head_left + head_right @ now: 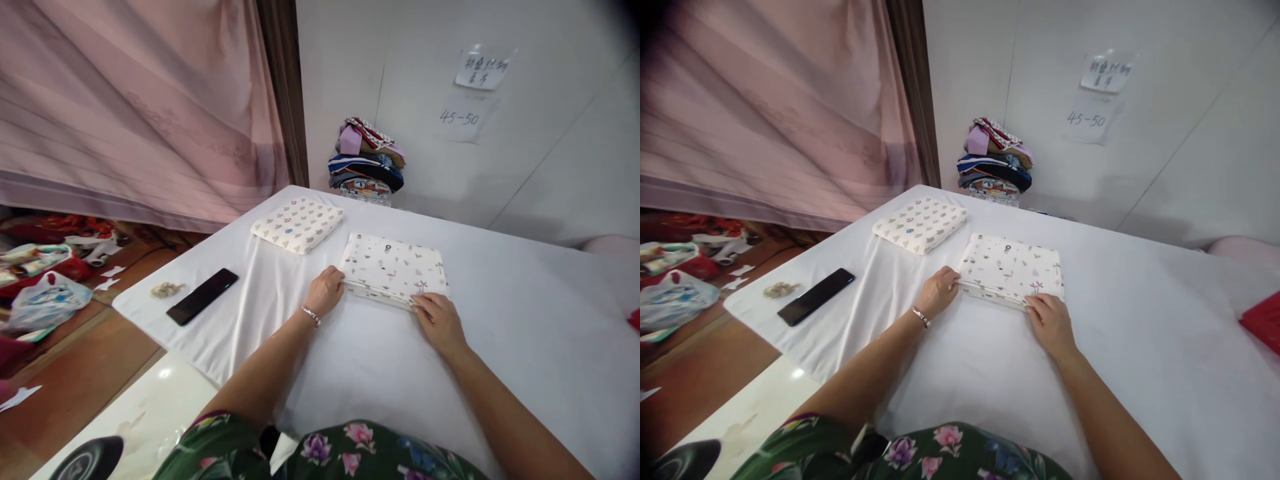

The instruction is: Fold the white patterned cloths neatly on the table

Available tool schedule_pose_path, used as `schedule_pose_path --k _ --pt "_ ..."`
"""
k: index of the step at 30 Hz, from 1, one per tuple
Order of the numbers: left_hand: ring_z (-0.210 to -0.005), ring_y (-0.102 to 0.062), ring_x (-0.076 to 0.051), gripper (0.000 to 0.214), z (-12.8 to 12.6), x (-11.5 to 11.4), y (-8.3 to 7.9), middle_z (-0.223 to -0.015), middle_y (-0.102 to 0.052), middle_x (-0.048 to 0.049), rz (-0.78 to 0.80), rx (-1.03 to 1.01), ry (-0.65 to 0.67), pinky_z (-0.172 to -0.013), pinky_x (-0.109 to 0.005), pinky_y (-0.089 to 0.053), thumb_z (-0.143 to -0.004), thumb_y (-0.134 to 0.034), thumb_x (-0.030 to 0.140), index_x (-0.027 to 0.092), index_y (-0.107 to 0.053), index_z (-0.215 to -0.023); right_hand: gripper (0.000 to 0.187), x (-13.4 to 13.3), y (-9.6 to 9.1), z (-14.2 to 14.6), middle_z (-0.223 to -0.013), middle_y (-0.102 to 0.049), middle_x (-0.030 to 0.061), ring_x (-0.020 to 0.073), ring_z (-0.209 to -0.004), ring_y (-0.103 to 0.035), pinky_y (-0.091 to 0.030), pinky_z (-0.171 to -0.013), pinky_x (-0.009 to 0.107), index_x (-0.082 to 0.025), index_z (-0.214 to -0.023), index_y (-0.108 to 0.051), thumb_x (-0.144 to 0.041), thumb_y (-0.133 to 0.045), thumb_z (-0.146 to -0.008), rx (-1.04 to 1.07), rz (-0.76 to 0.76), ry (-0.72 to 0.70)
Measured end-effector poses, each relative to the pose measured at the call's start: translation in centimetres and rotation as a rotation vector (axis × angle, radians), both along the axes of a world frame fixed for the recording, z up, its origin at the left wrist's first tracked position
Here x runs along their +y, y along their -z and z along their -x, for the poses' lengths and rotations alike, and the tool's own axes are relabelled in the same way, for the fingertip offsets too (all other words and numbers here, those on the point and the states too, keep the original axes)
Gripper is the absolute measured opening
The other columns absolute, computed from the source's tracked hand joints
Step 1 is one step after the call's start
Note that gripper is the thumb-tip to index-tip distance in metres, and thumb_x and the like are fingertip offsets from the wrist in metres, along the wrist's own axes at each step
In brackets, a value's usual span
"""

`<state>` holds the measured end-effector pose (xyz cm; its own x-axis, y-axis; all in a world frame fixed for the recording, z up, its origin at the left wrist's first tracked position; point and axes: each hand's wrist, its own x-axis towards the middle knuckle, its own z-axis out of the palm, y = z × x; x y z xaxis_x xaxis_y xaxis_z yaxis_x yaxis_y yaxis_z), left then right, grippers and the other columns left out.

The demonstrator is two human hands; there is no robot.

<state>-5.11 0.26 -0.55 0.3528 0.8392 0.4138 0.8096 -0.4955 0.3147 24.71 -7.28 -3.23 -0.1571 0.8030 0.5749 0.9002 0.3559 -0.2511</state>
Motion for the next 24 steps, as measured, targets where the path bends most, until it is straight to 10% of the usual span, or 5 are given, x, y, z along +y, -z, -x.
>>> schedule_pose_path --k 24 --pt "-0.081 -0.052 -0.016 0.019 -2.9 1.2 -1.5 -0.085 -0.061 -0.0030 0.099 0.090 0.196 -0.073 -0.030 -0.040 -0.086 -0.048 0.023 0.021 -0.066 -0.082 0.023 -0.3 -1.0 0.6 -0.094 -0.060 0.0058 0.0201 -0.088 -0.053 -0.043 -0.078 0.036 -0.021 -0.098 -0.065 -0.028 -0.046 -0.087 0.064 0.043 -0.039"
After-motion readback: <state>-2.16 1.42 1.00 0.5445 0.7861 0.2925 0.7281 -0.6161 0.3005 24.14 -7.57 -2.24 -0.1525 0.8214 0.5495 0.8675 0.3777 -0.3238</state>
